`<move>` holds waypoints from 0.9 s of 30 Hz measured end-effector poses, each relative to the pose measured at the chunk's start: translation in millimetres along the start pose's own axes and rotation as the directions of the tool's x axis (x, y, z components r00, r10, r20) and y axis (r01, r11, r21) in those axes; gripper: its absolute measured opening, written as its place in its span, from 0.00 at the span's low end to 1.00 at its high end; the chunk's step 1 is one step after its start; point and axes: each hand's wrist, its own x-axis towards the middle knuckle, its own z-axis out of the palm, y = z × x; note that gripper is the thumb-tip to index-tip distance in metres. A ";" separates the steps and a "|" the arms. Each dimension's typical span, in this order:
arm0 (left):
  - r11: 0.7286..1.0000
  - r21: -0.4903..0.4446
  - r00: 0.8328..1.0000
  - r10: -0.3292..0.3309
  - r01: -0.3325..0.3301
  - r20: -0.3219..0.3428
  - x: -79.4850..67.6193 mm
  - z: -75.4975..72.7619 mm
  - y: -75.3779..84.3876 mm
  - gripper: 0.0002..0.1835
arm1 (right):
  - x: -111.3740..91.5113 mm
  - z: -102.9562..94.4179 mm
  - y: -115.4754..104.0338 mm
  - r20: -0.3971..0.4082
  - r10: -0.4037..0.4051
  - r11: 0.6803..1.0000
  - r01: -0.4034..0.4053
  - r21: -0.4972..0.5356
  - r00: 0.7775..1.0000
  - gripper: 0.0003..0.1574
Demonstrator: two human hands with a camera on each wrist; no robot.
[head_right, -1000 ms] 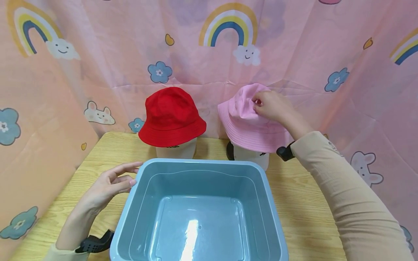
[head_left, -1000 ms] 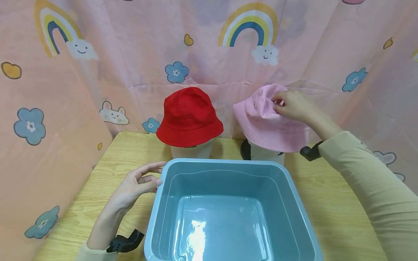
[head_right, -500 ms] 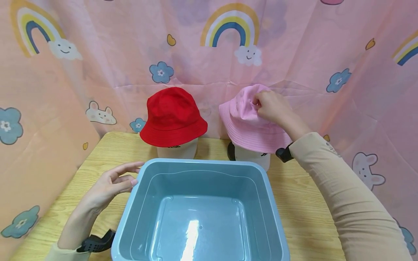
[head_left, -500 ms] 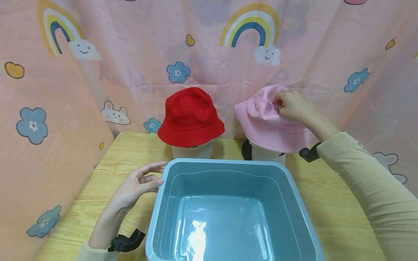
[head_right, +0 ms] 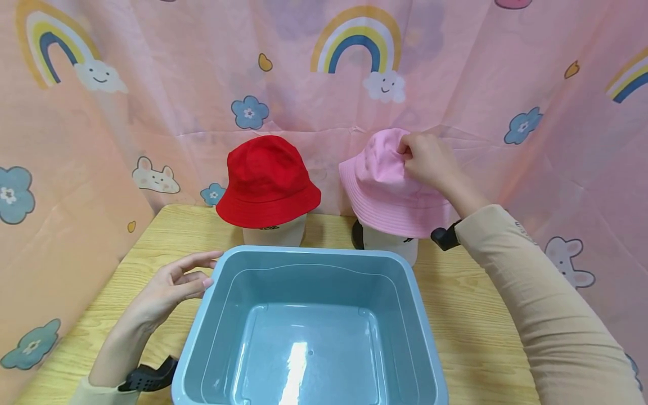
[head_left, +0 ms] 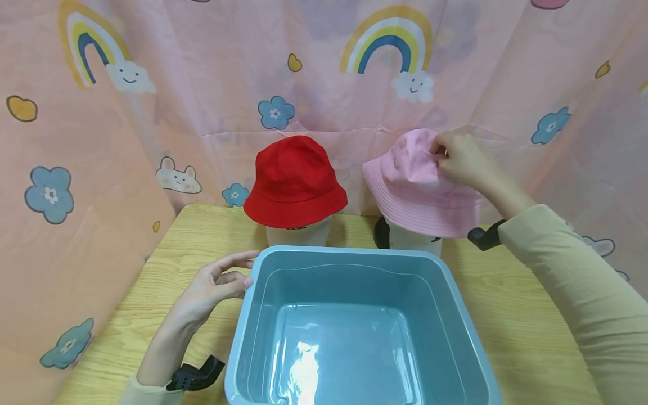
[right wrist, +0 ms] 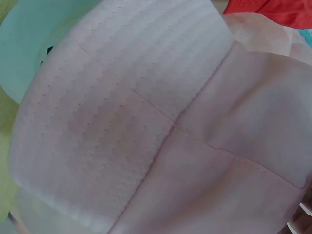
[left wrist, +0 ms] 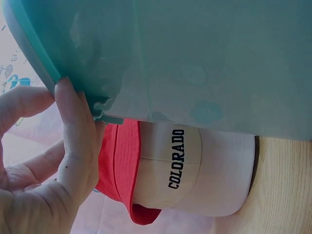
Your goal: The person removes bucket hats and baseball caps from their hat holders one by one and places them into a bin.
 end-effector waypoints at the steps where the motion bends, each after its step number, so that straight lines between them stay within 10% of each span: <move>1: 1.000 -0.003 1.000 0.000 0.000 0.001 -0.1 -0.1 0.0 0.28 | 0.0 -1.3 -0.4 -0.006 -0.003 1.000 0.003 0.007 1.000 0.14; 27: 1.000 0.001 1.000 0.007 -0.007 0.005 -0.2 -0.6 -1.0 0.27 | -2.2 -28.4 -0.1 -0.109 0.027 0.999 -0.030 -0.022 0.994 0.19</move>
